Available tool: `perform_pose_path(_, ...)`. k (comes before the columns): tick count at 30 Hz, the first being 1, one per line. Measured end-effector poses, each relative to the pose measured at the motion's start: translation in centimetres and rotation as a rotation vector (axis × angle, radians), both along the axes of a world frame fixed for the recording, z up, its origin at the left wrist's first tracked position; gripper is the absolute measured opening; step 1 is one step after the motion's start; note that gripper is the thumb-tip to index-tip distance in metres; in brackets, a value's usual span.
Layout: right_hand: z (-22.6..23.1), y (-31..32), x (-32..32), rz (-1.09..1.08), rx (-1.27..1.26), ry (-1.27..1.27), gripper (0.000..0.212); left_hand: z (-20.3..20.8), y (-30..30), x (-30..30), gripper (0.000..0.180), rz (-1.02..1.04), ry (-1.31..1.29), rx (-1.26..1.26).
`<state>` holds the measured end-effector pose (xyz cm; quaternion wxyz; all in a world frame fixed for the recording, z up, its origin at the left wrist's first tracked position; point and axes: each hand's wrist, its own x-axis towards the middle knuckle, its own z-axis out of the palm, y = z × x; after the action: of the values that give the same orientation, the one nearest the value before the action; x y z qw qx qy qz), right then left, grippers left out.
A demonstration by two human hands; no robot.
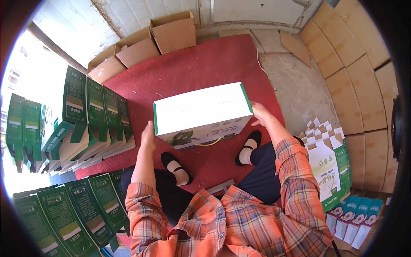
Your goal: Manually folding and assembling green and white cardboard packaging boxes.
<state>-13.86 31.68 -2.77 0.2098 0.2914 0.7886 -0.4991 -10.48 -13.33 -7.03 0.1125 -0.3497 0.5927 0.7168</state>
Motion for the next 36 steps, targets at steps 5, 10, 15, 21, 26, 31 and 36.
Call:
perform_pose_path(5, 2.9, 1.4, 0.8, 0.125, -0.369, 0.025, 0.069, 3.5, 3.9, 0.3, 0.042, -0.006, 0.039, 0.245)
perform_pose_path(10, 3.7, 2.5, 0.1, -0.158, -0.796, 0.453, 0.041, 5.3, 2.2, 1.1, 0.034, 0.032, 0.518, 0.265)
perform_pose_path(15, 3.0, 6.0, 0.8, -0.207, -0.750, 0.395, 0.035, 7.0, 4.4, 1.0, 0.048, -0.031, 0.551, 0.242)
perform_pose_path(21, 2.7, 1.8, 2.8, -0.001, -0.350, 0.248, 0.038, 2.5, 2.3, 3.2, 0.042, -0.115, 0.105, 0.059)
perform_pose_path(26, 0.5, 2.7, 3.3, 0.075, -0.325, 0.178, 0.034, 1.1, 1.3, 5.1, 0.038, -0.346, 0.269, -0.391)
perform_pose_path(31, -0.9, 2.8, 3.9, 0.178, -0.270, 0.194, 0.033, 1.8, 2.2, 4.9, 0.032, -0.187, 0.025, -0.123)
perform_pose_path(36, -2.4, 2.9, 3.3, 0.374, 0.014, -0.041, 0.025, 0.5, 2.2, 5.0, 0.020, -0.188, -0.059, -0.211)
